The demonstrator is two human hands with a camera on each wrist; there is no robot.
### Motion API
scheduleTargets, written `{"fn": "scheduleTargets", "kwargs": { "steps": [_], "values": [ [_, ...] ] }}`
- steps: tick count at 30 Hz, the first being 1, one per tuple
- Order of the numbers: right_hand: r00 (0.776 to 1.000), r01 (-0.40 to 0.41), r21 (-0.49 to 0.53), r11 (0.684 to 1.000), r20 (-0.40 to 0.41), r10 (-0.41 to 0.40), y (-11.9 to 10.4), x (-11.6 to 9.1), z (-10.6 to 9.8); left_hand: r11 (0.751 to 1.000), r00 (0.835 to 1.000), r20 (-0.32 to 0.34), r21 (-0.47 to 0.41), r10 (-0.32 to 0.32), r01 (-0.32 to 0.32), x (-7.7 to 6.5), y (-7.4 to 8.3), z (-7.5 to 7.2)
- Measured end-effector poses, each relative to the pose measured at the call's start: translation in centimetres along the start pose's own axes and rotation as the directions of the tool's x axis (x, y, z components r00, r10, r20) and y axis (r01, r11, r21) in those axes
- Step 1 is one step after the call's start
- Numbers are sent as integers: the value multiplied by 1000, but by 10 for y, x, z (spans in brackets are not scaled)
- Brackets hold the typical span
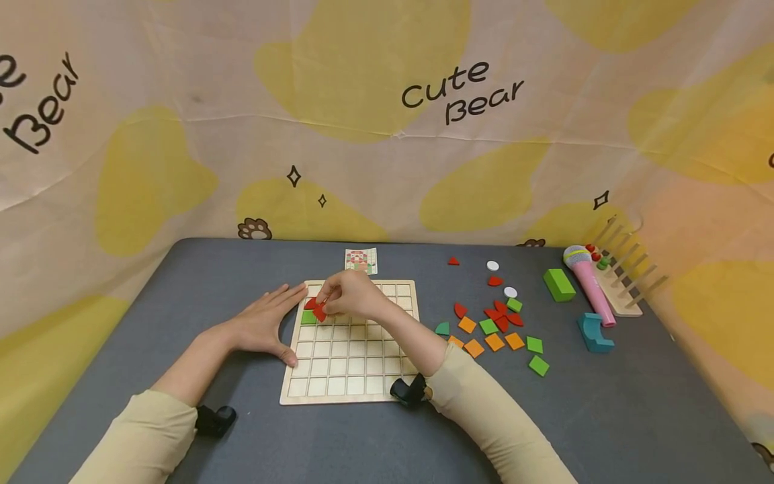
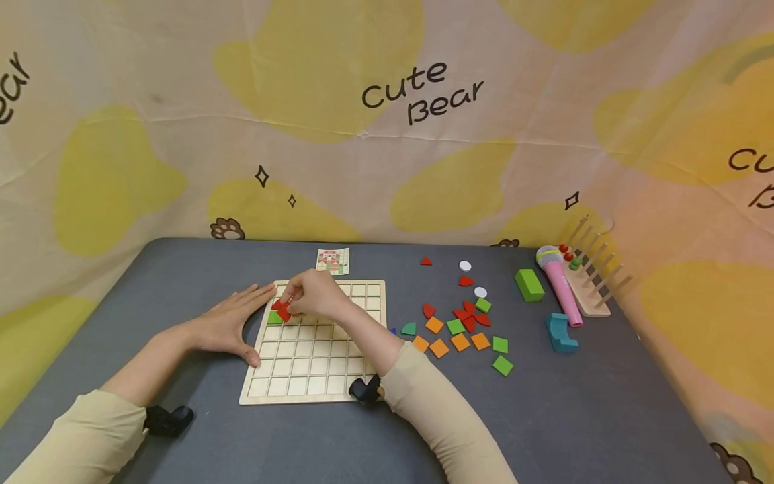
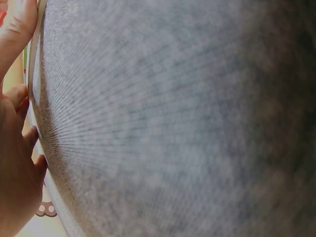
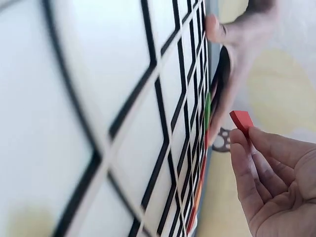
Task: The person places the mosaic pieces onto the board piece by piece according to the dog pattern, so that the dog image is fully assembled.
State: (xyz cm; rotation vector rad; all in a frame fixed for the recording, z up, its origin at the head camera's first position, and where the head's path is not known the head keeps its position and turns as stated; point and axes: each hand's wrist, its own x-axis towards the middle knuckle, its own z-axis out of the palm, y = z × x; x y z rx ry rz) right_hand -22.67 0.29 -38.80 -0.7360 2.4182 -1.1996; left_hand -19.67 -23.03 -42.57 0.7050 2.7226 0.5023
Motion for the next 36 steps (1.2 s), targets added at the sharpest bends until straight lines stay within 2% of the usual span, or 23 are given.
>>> {"fn": "scheduleTargets", "kwargs": {
  "steps": [4, 8, 11, 16, 28, 36],
  "values": [
    [999, -36, -42, 998, -2, 36, -7, 5, 13, 1000, 1000, -6, -5, 15, -15, 0, -1, 1],
    [999, -33, -121, 992, -12, 31, -9, 7, 24, 1000, 1000, -6, -7, 22, -22, 1, -2, 1],
    [999, -33, -126, 992, 3, 34, -9, 7, 28, 1000, 1000, -7, -8, 22, -22, 1, -3, 1],
    [998, -55, -103, 993, 23, 57, -9, 5, 32, 1000, 1000, -6, -12, 14, -14, 1, -4, 0],
    [997, -72, -153, 986, -2, 73, -9, 3, 42, 1000, 1000, -7, -17, 21, -21, 2, -7, 2],
    [998, -66, -222, 973, -21, 63, -11, 2, 42, 999, 1000, -7, -22, 25, -25, 1, -5, 1]
  ]
}}
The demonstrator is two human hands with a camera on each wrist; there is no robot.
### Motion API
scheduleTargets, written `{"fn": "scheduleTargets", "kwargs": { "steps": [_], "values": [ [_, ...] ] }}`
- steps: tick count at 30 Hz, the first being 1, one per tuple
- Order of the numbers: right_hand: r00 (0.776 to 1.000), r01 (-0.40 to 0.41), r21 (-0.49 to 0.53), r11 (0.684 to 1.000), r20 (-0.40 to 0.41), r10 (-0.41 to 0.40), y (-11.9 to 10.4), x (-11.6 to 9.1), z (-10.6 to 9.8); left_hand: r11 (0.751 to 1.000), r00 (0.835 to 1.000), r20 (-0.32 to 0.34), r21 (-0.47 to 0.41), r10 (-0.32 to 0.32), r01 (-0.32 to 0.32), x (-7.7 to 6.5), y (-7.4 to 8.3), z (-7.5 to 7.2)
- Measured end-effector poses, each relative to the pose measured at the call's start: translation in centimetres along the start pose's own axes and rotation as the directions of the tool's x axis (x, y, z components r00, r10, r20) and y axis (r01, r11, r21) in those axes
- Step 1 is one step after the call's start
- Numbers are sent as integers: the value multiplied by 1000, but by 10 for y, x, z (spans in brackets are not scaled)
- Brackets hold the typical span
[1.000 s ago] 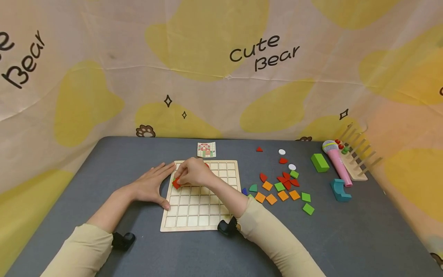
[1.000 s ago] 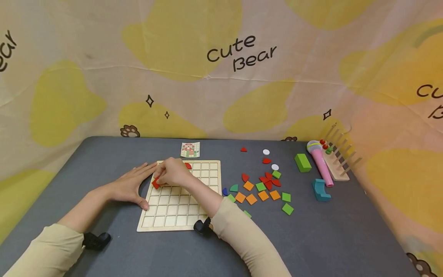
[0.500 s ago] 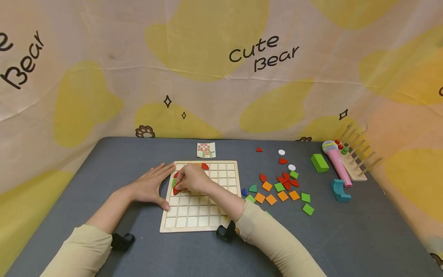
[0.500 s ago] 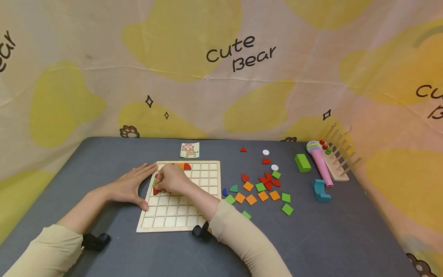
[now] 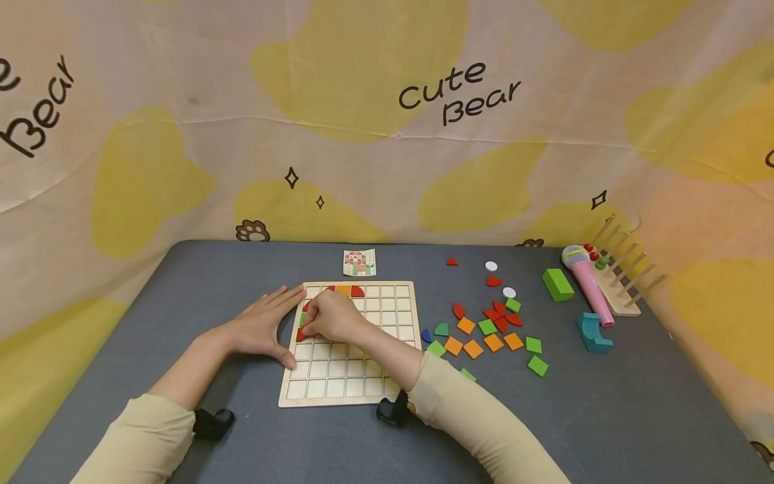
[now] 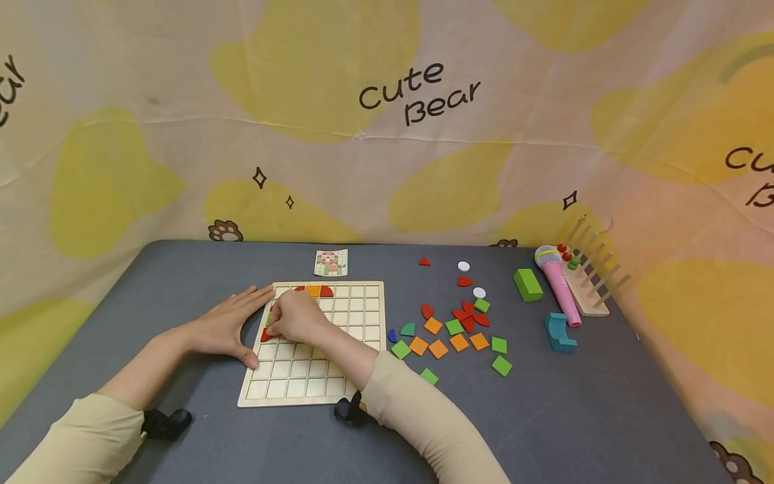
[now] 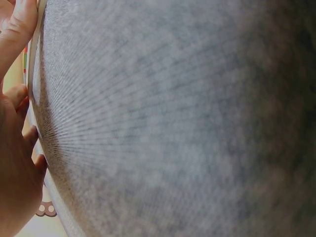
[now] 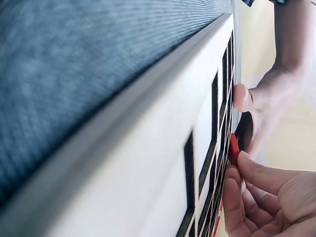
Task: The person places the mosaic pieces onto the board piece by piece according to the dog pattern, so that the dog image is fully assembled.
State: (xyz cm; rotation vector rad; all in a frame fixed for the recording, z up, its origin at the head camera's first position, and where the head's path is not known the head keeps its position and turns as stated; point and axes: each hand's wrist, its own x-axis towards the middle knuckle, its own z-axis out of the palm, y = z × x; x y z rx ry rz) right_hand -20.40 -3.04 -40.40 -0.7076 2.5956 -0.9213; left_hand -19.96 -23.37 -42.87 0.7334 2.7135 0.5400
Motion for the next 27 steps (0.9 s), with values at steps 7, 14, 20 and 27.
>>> {"fn": "scheduleTargets", "kwargs": {
  "steps": [7, 14, 20, 27],
  "values": [
    [1000, 13, -47, 999, -16, -14, 1, 1, 1, 1000, 1000, -2, -1, -1, 1, -1, 1, 0],
    [1000, 6, -70, 998, -14, -7, -1, 1, 1, 1000, 1000, -3, -2, 0, 0, 0, 0, 0],
    [1000, -4, -105, 994, -19, 2, -3, 1, 1, 1000, 1000, 0, -11, 1, -1, 0, 2, -1],
    [1000, -18, -93, 996, -26, 16, -2, 1, 2, 1000, 1000, -1, -7, 2, -2, -1, 2, -1]
  ]
}}
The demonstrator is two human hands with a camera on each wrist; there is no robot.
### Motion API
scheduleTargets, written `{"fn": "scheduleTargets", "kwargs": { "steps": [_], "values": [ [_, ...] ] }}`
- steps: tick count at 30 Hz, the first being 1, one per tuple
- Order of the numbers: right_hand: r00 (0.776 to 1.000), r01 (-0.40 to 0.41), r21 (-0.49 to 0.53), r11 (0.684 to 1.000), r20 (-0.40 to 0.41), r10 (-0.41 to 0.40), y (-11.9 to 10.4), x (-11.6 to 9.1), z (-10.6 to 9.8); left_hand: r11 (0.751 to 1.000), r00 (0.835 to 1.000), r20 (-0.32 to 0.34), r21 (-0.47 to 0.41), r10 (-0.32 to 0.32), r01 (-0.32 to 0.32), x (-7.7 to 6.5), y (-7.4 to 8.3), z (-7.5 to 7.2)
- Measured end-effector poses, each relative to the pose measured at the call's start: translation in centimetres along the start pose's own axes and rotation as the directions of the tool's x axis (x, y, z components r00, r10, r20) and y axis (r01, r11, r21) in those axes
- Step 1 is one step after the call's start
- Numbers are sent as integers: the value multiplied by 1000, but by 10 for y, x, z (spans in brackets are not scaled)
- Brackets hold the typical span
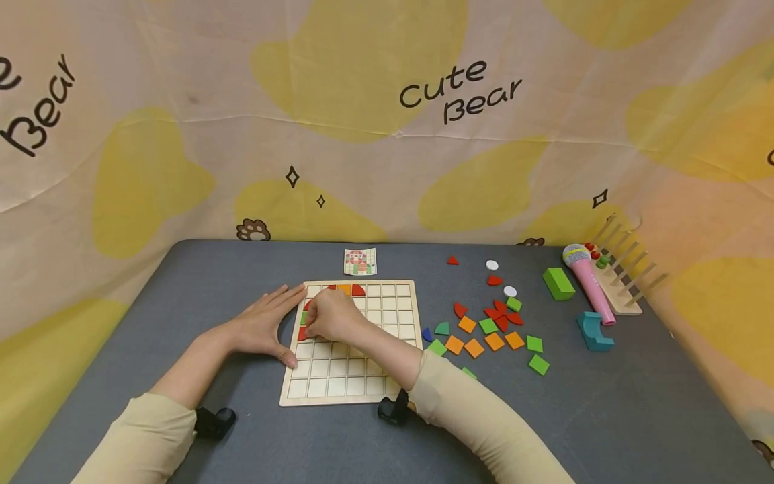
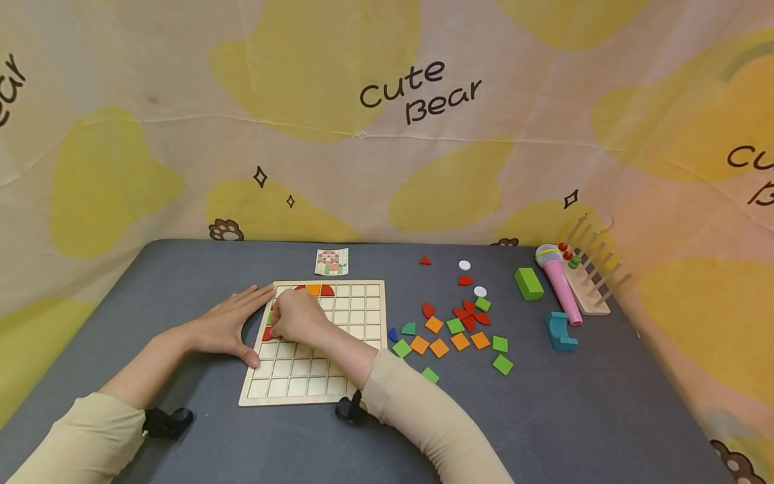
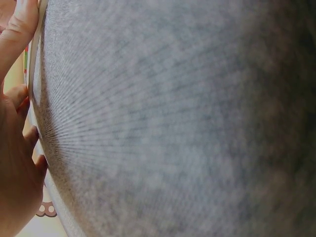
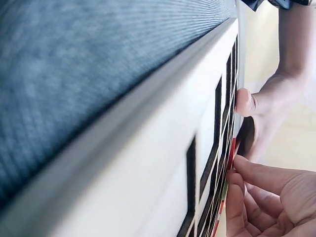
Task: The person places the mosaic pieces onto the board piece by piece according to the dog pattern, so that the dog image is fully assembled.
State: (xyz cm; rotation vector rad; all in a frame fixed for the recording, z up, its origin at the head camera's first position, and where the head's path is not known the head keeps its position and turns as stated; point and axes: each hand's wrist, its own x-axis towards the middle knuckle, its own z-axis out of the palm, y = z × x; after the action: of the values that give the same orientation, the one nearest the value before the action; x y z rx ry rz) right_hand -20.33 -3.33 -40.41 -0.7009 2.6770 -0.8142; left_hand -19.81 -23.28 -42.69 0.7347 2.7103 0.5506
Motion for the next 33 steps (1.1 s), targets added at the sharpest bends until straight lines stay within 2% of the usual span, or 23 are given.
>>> {"fn": "scheduleTargets", "kwargs": {
  "steps": [6, 12, 18, 25, 29, 33],
  "values": [
    [1000, 16, -5, 1000, -22, -16, 3, -2, -13, 1000, 1000, 6, 4, -14, 14, 1, 0, 1],
    [997, 23, 22, 999, -74, -21, 26, -9, -47, 999, 999, 6, 12, -33, 32, 2, 0, 2],
    [989, -48, 67, 997, -140, 57, 75, -22, -93, 999, 999, 4, 20, -37, 37, 3, -1, 3],
    [958, -125, 181, 976, -234, 166, 140, -37, -147, 999, 999, 5, 26, -35, 34, 2, -1, 2],
    [944, -176, 236, 956, -236, 232, 172, -46, -171, 999, 999, 4, 29, -36, 36, 1, 1, 2],
    [936, -218, 242, 946, -221, 272, 202, -54, -184, 999, 999, 4, 30, -38, 37, 2, 2, 1]
  ]
}}
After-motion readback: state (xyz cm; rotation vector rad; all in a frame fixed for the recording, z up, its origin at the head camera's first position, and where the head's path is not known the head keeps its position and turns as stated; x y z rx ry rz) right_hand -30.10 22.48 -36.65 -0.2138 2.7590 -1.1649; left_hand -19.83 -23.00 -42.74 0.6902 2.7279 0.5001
